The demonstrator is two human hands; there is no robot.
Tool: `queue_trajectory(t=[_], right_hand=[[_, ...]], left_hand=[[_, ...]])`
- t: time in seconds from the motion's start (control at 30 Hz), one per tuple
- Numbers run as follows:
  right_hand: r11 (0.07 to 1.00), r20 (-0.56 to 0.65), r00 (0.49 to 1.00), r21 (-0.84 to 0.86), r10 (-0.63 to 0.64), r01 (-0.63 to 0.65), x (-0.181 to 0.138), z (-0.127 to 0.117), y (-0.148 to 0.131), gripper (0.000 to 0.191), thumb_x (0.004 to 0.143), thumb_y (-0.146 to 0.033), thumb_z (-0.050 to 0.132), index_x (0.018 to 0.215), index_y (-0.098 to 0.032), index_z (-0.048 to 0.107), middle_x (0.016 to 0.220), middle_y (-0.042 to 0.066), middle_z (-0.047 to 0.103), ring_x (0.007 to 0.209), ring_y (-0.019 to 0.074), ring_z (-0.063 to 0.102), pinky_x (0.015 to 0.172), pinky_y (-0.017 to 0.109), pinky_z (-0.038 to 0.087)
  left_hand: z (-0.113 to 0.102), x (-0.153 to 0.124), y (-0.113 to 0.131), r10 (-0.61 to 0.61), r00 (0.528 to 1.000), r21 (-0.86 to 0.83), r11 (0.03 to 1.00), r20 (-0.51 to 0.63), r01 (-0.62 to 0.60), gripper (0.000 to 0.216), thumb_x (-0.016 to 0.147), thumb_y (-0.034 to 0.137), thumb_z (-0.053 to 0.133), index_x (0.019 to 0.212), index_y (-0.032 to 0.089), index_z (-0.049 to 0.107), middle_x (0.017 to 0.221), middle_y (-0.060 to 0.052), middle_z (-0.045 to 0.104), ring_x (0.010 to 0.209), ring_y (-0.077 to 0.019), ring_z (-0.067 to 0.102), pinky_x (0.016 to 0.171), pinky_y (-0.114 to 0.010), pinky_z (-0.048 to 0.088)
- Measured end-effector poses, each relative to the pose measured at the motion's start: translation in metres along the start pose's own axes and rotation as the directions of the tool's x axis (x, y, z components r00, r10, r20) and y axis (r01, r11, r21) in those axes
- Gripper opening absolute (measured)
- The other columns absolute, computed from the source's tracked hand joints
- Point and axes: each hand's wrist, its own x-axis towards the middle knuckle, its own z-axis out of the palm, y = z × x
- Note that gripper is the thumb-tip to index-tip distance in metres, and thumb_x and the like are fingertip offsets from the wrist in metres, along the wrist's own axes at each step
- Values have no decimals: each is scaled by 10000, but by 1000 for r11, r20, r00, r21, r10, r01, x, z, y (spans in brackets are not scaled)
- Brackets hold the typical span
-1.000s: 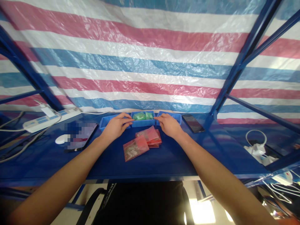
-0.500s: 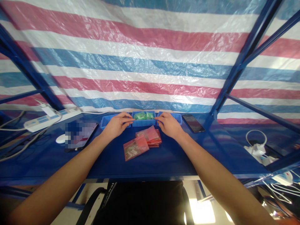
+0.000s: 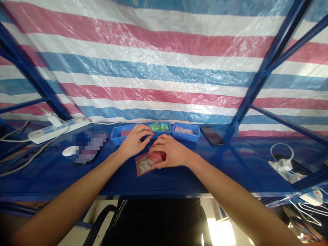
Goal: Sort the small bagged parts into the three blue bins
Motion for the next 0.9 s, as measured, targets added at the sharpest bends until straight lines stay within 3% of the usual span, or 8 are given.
queue_trajectory(t=[0.17,0.37,0.47,0.53,0.6,0.77,0.9], right_hand=[[1000,17,1000,14,17,-17,0,0,-4,467,875,-472,866,1289,-278,772,1285,80,741,1238,284,605,1151,481,433],[999,25,999,38,35,-36,-3,1,-4,570,788,-535,922,1272,-271,778,1332,85,716,1257,304,590,1164,496,423],[998,33,999,50,42,-44,-2,1,-3,550,797,-499,923,1275,-267,776,1334,87,711,1261,298,589,1167,488,423],[997,39,998,58,51,-54,-2,0,-4,552,799,-480,924,1284,-265,773,1335,91,704,1252,294,591,1158,484,431],[996,51,997,64,62,-65,-1,-2,-5,543,803,-468,920,1286,-268,773,1337,91,699,1238,292,595,1144,480,442],[993,54,996,83,75,-79,-2,-2,-4,548,792,-450,929,1286,-267,774,1339,92,688,1234,285,599,1137,472,452],[992,46,996,94,80,-84,-2,-2,-6,536,799,-435,925,1290,-281,775,1315,92,682,1224,284,607,1134,470,468]], left_hand=[[2,0,1,7,1000,-18,1000,6,-7,199,1029,258,603,1085,216,790,1151,-94,739,1139,-270,636,1085,-484,488],[-3,2,7,-6,1000,-15,1000,-3,6,208,1032,274,590,1074,201,780,1120,-96,762,1104,-269,662,1049,-459,501],[-11,-1,12,-107,982,-52,992,153,116,217,1025,304,588,1099,210,770,1012,-68,786,917,-234,712,868,-377,543],[-17,-6,14,-177,928,-69,975,327,210,246,1004,310,602,1190,224,738,922,-36,794,802,-213,725,753,-329,532],[-24,-11,15,-234,876,-68,955,421,288,305,990,355,624,1256,225,698,886,-26,798,778,-215,736,718,-309,522],[-37,-15,16,-259,791,-139,908,555,395,437,965,503,661,1300,224,694,828,-20,798,724,-210,741,655,-278,507],[-41,-13,18,-176,804,-299,866,568,400,434,893,413,730,1286,231,726,867,-30,806,732,-204,741,642,-260,516]])
